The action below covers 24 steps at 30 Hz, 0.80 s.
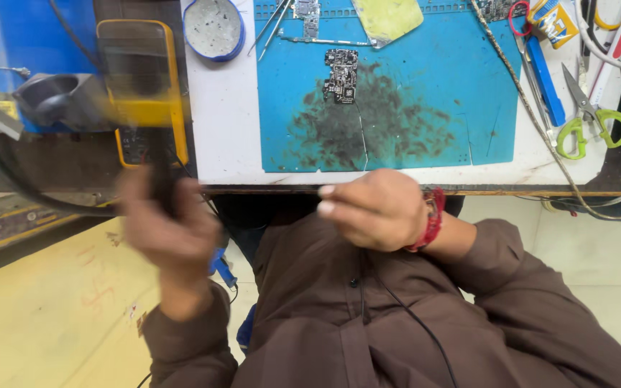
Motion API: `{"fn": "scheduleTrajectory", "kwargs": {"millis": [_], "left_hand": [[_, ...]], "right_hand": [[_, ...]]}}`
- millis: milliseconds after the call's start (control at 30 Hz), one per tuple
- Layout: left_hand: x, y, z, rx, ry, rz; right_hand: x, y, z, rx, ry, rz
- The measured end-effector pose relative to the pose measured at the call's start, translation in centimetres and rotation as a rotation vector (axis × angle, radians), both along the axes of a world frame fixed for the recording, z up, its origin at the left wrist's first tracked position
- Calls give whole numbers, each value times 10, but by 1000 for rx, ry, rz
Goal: The person uses a soldering iron to heat and remove a small component from a circuit board, then uses a hot air gun and tweezers to lift the component off. The removed component is placed into a small container.
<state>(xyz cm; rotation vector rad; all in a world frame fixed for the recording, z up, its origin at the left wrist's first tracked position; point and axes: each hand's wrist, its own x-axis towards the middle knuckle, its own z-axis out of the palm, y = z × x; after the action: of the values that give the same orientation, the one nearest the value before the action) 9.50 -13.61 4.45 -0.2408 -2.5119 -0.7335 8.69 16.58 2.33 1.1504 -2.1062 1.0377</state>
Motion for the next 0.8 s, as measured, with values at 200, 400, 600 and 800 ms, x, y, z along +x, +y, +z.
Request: {"fn": "scheduleTrajectory", "kwargs": {"millis": [200,400,600,800], "left_hand": [[19,54,21,-113,-251,-321],[44,69,2,88,59,-576],[31,78,-47,593,-171,-335],[6,63,-49,978,304,-256]], "right_hand": [[-12,-20,18,257,-20,-105],[-33,-21,31,277,-20,-269],[-38,-45,52,168,47,-160],[-46,-28,43,48,145,58]]}}
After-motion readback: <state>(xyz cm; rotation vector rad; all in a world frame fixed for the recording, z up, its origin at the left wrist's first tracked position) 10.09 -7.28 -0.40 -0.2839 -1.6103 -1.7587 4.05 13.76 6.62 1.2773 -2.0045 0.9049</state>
